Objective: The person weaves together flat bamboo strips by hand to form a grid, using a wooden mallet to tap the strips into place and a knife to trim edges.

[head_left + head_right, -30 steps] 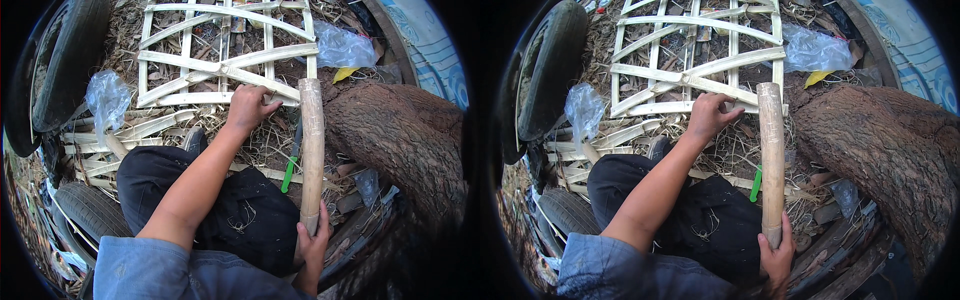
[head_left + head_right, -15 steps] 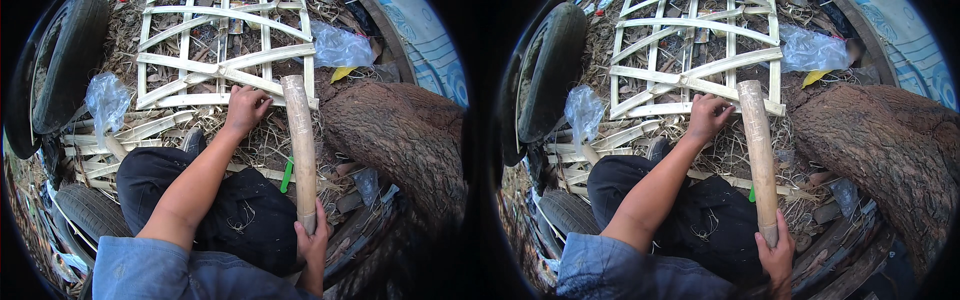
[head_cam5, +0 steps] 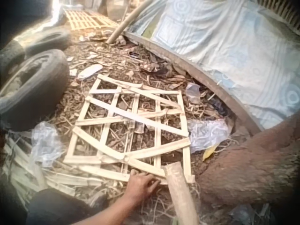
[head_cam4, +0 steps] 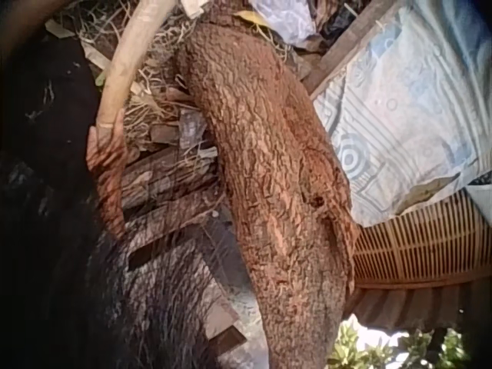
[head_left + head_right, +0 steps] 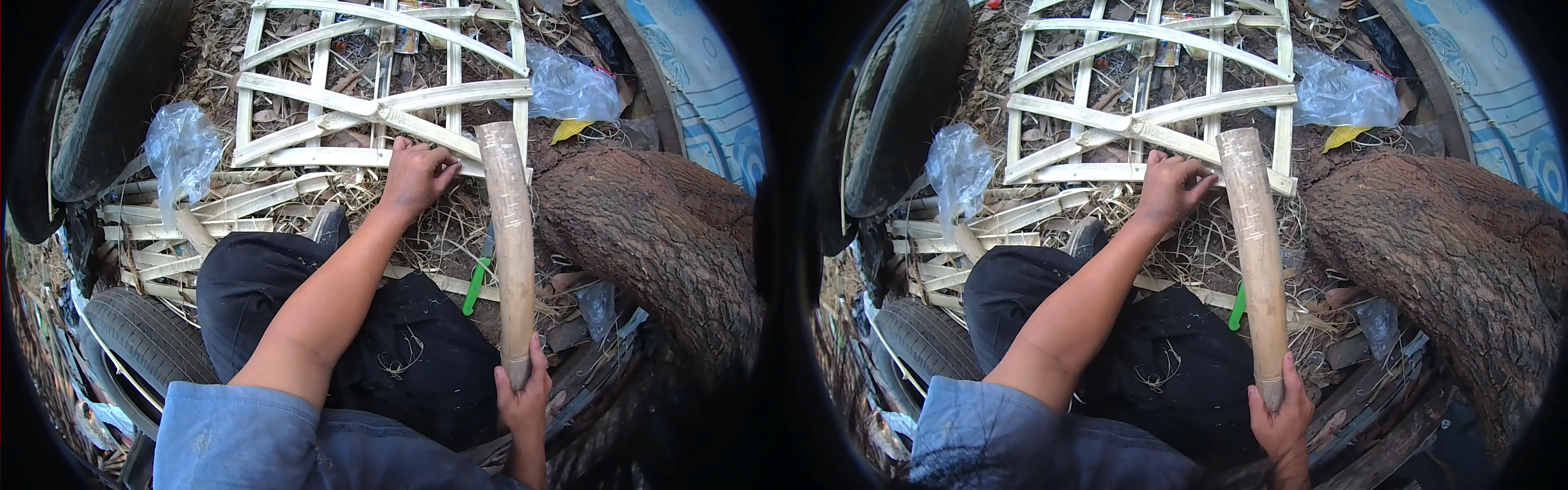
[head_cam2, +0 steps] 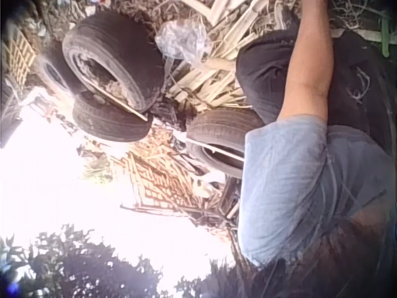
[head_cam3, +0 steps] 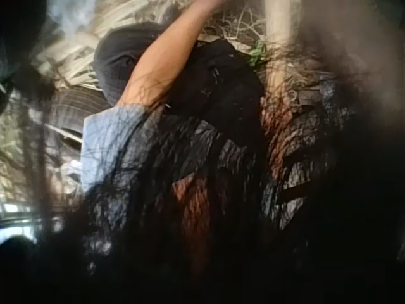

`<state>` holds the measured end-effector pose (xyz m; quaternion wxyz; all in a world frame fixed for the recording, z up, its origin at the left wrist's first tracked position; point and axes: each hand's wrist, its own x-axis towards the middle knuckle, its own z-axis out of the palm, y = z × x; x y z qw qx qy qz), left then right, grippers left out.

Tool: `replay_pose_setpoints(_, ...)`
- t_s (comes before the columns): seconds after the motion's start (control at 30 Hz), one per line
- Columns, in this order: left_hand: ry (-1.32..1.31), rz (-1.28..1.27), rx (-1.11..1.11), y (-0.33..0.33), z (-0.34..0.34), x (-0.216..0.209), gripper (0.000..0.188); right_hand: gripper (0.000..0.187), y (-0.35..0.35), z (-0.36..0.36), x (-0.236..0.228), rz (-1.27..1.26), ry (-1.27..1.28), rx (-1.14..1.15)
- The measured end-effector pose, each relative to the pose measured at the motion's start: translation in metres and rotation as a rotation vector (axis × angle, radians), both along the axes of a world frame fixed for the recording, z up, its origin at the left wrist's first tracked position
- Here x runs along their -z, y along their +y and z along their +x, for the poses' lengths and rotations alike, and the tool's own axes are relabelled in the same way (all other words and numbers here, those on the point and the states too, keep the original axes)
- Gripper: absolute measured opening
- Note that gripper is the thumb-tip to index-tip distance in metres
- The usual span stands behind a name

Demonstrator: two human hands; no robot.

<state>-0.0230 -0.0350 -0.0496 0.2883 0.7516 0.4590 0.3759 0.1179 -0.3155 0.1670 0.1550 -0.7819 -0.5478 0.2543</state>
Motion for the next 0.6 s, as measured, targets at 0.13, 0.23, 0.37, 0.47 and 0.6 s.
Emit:
replay_pose_setpoints(0.13,0.024,0.011,-0.007,-0.001,-0.007,0.001,0.013,0.071,0.017,-0.003,-0.012,-0.283,0.011,0.000)
replay_pose_setpoints(0.23,-0.002,-0.012,0.005,0.001,-0.003,-0.002,0.014,0.072,0.010,-0.004,-0.012,-0.061,0.004,-0.010)
replay_pose_setpoints(0.37,0.016,-0.043,0.004,0.001,-0.007,0.000,0.014,0.070,0.012,-0.007,-0.013,-0.222,-0.011,0.001)
replay_pose_setpoints(0.47,-0.025,-0.035,0.023,0.002,-0.002,-0.002,0.014,0.067,0.012,-0.014,-0.014,-0.159,0.006,0.046)
replay_pose_setpoints(0.6,0.034,-0.102,0.045,0.001,-0.010,0.005,0.015,0.064,0.011,-0.013,-0.005,-0.227,0.060,0.060)
